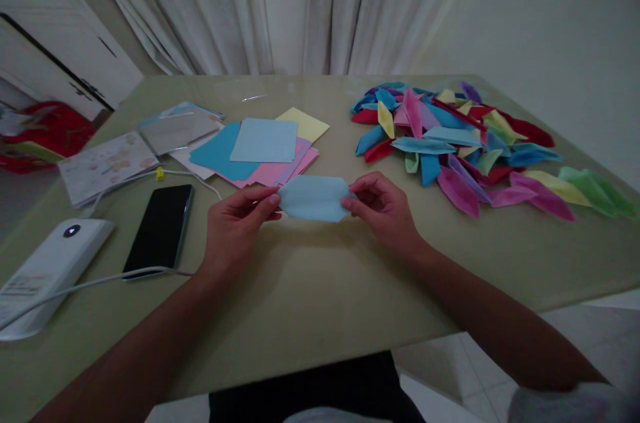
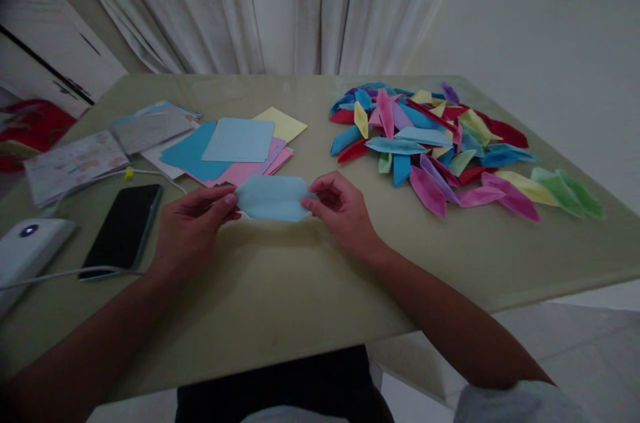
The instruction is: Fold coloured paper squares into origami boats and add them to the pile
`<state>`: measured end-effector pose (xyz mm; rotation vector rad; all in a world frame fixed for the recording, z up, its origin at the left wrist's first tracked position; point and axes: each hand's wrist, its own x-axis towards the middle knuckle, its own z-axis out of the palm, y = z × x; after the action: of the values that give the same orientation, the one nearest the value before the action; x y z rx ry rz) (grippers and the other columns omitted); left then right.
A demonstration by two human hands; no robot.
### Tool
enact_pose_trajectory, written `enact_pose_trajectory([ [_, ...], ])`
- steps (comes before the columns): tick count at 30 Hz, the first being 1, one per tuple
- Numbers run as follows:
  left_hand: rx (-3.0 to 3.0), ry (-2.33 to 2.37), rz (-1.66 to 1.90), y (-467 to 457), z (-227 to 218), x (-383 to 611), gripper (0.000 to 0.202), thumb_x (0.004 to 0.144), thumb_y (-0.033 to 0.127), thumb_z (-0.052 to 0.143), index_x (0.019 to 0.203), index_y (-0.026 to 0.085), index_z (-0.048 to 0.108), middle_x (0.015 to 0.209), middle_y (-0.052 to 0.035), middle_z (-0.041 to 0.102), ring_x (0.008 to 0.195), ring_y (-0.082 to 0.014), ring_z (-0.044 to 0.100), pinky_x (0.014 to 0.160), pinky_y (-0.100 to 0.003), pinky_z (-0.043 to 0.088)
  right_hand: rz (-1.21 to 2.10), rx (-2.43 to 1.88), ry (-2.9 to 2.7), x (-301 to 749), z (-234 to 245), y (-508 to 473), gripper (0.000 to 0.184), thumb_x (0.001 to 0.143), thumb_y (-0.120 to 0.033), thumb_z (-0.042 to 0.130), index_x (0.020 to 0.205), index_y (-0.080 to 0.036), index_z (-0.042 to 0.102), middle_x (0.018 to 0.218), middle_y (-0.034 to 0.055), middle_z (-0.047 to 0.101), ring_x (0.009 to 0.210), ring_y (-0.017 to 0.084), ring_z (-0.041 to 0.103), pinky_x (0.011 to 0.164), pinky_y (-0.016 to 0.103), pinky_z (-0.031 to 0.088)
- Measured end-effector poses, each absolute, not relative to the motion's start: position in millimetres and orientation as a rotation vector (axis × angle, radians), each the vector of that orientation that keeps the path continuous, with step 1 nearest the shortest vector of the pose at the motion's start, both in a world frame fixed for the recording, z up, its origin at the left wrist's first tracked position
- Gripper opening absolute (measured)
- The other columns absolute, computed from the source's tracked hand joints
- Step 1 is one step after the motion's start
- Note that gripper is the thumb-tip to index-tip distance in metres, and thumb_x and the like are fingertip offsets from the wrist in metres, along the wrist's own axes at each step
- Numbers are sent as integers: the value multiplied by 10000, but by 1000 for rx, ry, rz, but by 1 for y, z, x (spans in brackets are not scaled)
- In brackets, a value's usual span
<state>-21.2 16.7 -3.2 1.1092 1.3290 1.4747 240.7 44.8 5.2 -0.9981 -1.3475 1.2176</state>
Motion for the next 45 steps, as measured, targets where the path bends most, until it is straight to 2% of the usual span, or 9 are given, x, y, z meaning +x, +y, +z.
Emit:
enact_pose_trajectory([
  [5, 1123, 1336, 1555, 17, 1, -19, 195, 765, 318, 952, 939, 270, 879, 950, -16, 849, 686, -162, 793, 684, -311, 713, 1304, -1031, -1215, 241, 7, 48, 462, 668, -426, 1033, 902, -227, 687, 875, 1, 725, 736, 142, 688, 664, 277, 619],
  [10, 1321, 1426, 1582, 12, 9, -18, 171, 805, 284, 921, 965, 249, 870, 860, -8, 842, 659, -167, 796, 645, -287, 697, 1302, -995, -1198, 242, 6, 50, 423, 676, -392, 1034, 839, -223, 682, 896, 7, 750, 769, 138, 710, 696, 264, 626],
  [18, 1400, 1318, 1476, 13, 7, -19, 278, 802, 327, 935, 1054, 245, 852, 934, -29, 851, 753, -183, 807, 733, -309, 686, 1217, -1039, -1253, 244, 5, 51, 398, 707, -436, 1004, 874, -237, 702, 1011, 37, 768, 823, 175, 727, 739, 324, 645],
  [23, 1333, 1323, 1431, 16, 6, -19, 262, 802, 383, 925, 997, 229, 843, 877, -33, 831, 688, -188, 774, 670, -324, 669, 1293, -1081, -1220, 244, 3, 53, 435, 648, -459, 1020, 783, -219, 683, 953, 37, 765, 849, 187, 717, 788, 337, 638],
  [28, 1410, 1333, 1404, 18, 4, -22, 218, 840, 375, 878, 1005, 239, 836, 918, -34, 820, 721, -186, 768, 697, -326, 663, 1405, -1118, -1178, 247, 1, 55, 412, 650, -427, 1021, 857, -209, 738, 924, 33, 781, 796, 173, 719, 733, 312, 610],
  [33, 1478, 1268, 1284, 20, 2, -27, 195, 848, 362, 867, 1001, 243, 844, 901, -41, 822, 769, -203, 779, 729, -326, 654, 1399, -1064, -1210, 249, 4, 56, 396, 638, -395, 1030, 762, -196, 711, 1050, 46, 790, 860, 167, 734, 771, 300, 612],
  [38, 1513, 1269, 1233, 20, -3, -29, 159, 852, 337, 859, 979, 241, 852, 780, -23, 801, 667, -194, 762, 661, -305, 637, 1311, -1124, -1390, 253, 6, 56, 359, 722, -400, 991, 958, -205, 802, 847, 21, 773, 643, 131, 664, 551, 248, 533],
  [40, 1570, 1263, 1237, 18, -3, -28, 136, 891, 311, 819, 1008, 251, 854, 831, -28, 815, 715, -195, 775, 709, -313, 647, 1246, -1101, -1448, 254, 5, 56, 322, 762, -397, 967, 984, -216, 822, 882, 32, 777, 704, 155, 699, 588, 265, 573],
  [45, 1735, 1243, 1228, 17, 1, -26, 145, 944, 314, 772, 1055, 266, 854, 958, -48, 823, 777, -190, 764, 704, -303, 619, 1089, -1009, -1594, 254, 4, 54, 162, 885, -383, 874, 1002, -271, 865, 1185, 74, 778, 1074, 238, 752, 856, 359, 657],
])
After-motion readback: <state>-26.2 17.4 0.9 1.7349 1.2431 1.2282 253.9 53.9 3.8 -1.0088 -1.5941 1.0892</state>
